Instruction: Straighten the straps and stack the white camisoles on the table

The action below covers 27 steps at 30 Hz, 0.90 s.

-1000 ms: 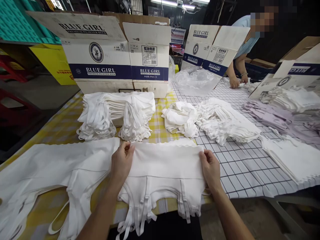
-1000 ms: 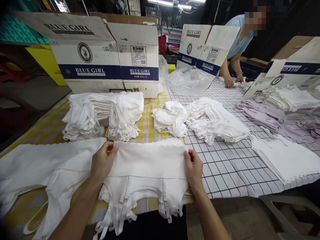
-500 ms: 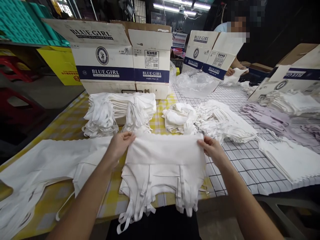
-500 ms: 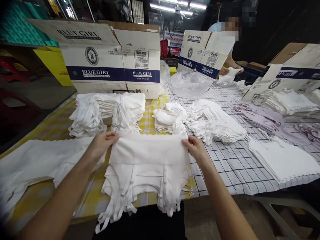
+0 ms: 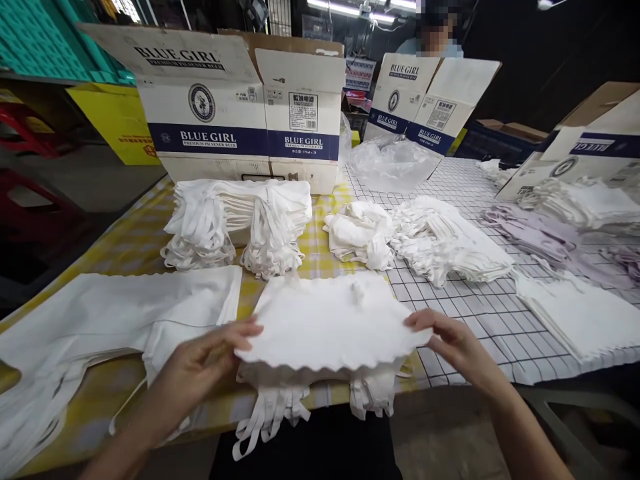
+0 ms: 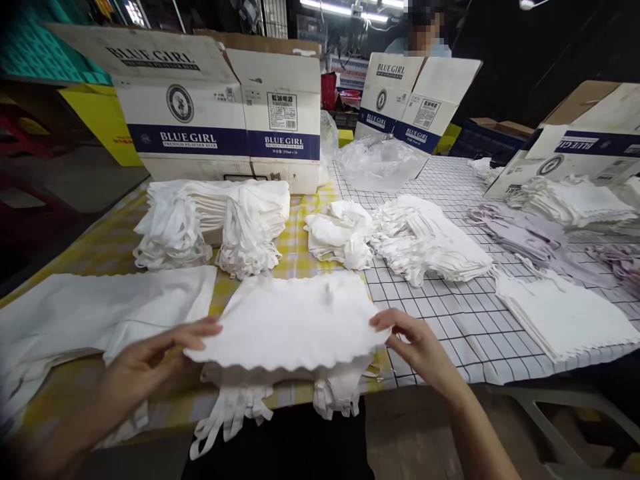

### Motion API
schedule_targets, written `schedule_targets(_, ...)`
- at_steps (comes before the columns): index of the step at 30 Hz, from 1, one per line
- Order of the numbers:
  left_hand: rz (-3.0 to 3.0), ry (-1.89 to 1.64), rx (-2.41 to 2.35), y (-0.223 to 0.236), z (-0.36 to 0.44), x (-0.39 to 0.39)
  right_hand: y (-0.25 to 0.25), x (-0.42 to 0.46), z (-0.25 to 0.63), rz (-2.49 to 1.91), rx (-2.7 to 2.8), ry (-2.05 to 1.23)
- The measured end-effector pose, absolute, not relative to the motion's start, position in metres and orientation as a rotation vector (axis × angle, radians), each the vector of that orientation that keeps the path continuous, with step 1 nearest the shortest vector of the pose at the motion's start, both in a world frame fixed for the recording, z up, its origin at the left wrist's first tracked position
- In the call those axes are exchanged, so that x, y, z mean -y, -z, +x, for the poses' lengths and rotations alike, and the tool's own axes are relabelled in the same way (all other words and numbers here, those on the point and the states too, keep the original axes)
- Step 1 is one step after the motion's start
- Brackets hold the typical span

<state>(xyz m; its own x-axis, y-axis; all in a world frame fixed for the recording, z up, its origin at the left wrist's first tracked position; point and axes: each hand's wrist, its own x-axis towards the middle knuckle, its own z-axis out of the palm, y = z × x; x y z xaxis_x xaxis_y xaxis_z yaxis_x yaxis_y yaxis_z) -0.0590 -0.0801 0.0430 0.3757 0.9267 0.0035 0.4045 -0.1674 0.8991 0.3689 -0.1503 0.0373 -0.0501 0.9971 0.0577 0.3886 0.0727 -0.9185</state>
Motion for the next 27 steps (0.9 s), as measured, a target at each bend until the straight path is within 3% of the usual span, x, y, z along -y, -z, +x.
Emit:
schedule_targets(7,1.821,-0.501,-1.154,0.010,-0.076,0.124,0.000,0.190,0.364,-1.543,1.579,-1.124)
schedule_targets(27,2.130,-0.427,-1.213,0.028,-0.073,0.125,0.003,0.189,0.355,-1.588,1.596,-1.026)
